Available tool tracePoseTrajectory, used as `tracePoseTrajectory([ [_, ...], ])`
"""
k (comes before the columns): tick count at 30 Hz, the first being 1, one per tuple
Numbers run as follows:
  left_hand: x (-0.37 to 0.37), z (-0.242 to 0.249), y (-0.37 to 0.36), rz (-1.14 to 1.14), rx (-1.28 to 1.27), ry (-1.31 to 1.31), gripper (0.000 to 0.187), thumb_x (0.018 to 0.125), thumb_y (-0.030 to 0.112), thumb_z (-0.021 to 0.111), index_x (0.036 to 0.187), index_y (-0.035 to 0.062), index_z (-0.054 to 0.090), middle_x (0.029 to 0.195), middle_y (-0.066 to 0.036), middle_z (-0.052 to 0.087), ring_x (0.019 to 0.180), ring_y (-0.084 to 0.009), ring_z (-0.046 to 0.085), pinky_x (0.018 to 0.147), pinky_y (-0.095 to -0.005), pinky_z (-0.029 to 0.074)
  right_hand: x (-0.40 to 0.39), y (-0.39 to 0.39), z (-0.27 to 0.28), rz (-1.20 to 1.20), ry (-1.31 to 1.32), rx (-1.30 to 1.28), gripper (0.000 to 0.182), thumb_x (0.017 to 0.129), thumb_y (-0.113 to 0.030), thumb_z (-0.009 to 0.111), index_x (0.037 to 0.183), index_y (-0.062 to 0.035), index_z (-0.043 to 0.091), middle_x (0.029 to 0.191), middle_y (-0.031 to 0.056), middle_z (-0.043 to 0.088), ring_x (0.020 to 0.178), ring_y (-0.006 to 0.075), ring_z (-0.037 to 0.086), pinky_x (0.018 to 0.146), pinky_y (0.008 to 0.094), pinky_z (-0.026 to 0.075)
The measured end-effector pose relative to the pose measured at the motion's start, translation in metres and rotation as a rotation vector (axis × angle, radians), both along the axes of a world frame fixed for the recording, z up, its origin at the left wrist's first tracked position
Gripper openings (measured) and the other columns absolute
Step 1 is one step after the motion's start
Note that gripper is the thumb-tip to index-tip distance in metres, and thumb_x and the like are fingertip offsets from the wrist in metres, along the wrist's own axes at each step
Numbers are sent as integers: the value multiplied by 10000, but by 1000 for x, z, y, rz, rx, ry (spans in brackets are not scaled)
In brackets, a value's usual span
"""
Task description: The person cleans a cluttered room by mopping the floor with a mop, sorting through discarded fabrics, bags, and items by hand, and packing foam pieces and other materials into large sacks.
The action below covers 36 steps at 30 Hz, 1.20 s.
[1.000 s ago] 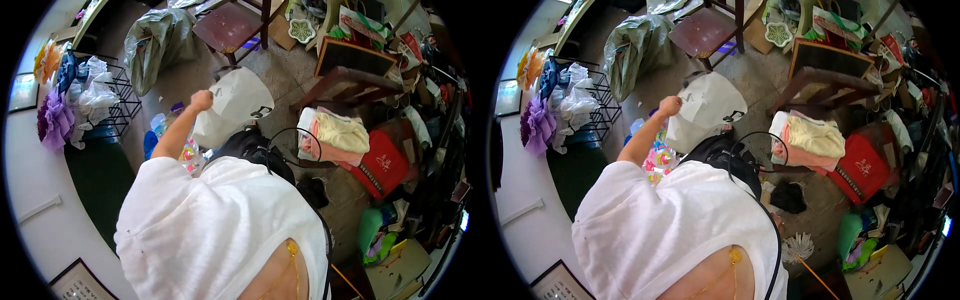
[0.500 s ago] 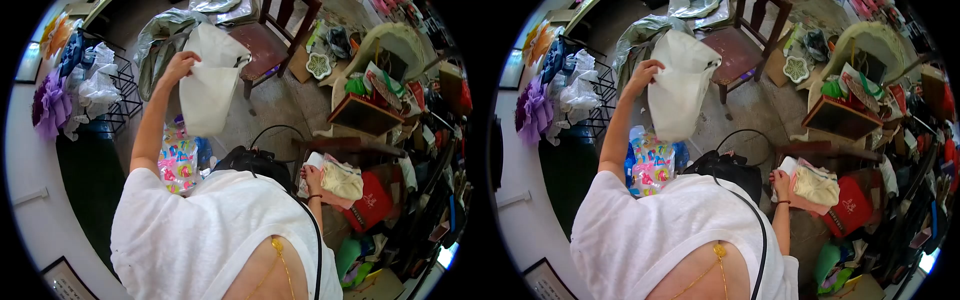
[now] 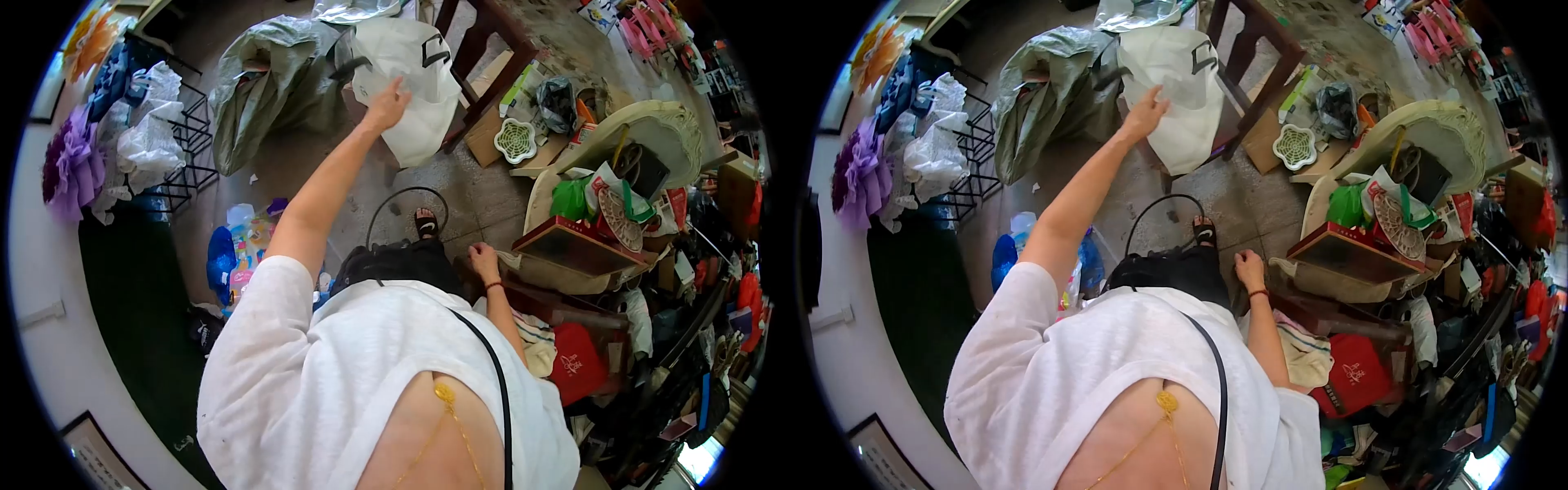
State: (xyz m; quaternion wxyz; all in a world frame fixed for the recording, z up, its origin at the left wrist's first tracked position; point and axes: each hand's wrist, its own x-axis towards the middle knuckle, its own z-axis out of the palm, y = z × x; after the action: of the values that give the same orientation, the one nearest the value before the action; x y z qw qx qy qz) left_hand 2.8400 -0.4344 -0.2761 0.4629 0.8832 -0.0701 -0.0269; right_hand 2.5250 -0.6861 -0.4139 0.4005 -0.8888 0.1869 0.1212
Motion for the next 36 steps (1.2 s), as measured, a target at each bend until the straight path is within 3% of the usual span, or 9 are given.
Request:
tracePoseTrajectory([
  [1, 4, -3, -13, -130, 17, 110, 612, 783, 309, 487, 1263, 30, 230, 927, -223, 551, 902, -351, 513, 794, -376, 385, 9, -4, -11, -10, 12, 5, 252, 728, -226, 518, 787, 11, 583, 698, 184, 581, 656, 293, 579, 622, 342, 444],
  [3, 8, -27, -35, -167, 91, 42, 614, 785, 313, 496, 1272, 52, 229, 961, -214, 539, 887, -328, 521, 795, -363, 388, 33, -23, -27, 56, 111, -6, 221, 752, -151, 512, 843, 38, 582, 686, 108, 597, 549, 169, 570, 521, 282, 453],
  [7, 10, -38, -54, -257, 192, 163, 636, 754, 274, 529, 1265, 32, 237, 1078, -228, 478, 939, -336, 495, 818, -368, 383, 77, -57, -30, -328, 394, 496, 232, 778, -137, 501, 917, 42, 549, 707, 109, 592, 543, 165, 566, 469, 283, 460],
  [9, 11, -47, -53, -266, 173, 202, 628, 735, 251, 534, 1246, 6, 263, 1115, -243, 455, 1000, -355, 466, 852, -386, 365, 96, -76, -33, -378, 429, 487, 234, 783, -130, 491, 933, 42, 540, 708, 109, 587, 546, 169, 565, 472, 285, 461],
  [16, -25, -63, 1, -118, 201, 372, 399, 701, 194, 528, 1024, -39, 491, 930, -222, 550, 922, -337, 512, 783, -376, 405, 149, -135, -70, -414, 559, 355, 210, 764, -102, 469, 917, 34, 513, 675, 123, 560, 530, 190, 557, 426, 271, 428],
  [20, -76, -129, 65, -85, 323, 446, 349, 704, 208, 498, 950, -35, 542, 948, -229, 543, 925, -346, 505, 800, -379, 401, 176, -138, -74, -520, 560, 424, 194, 787, -106, 462, 905, 37, 516, 739, 123, 565, 610, 203, 557, 498, 292, 450],
  [28, -176, -191, 164, -303, 550, 834, 302, 716, 229, 513, 821, -49, 568, 808, -214, 575, 784, -318, 553, 718, -366, 435, 225, -136, -85, -819, 546, 633, 295, 827, -128, 429, 1068, 39, 461, 839, 132, 571, 663, 192, 555, 550, 292, 470],
  [33, -147, -178, 122, 543, -64, 1116, 346, 763, 210, 551, 1047, 20, 496, 910, -93, 550, 675, -171, 552, 547, -299, 461, 253, -165, -177, -990, 507, 887, 165, 808, -100, 452, 902, 26, 501, 751, 123, 572, 591, 185, 555, 508, 271, 467],
  [36, -78, -205, 89, 305, 117, 763, 453, 815, 302, 472, 1148, 3, 405, 1110, -142, 467, 976, -262, 482, 830, -363, 384, 282, -184, -236, -1020, 520, 947, 165, 814, -112, 439, 896, 21, 494, 743, 120, 565, 606, 188, 547, 529, 280, 460],
])
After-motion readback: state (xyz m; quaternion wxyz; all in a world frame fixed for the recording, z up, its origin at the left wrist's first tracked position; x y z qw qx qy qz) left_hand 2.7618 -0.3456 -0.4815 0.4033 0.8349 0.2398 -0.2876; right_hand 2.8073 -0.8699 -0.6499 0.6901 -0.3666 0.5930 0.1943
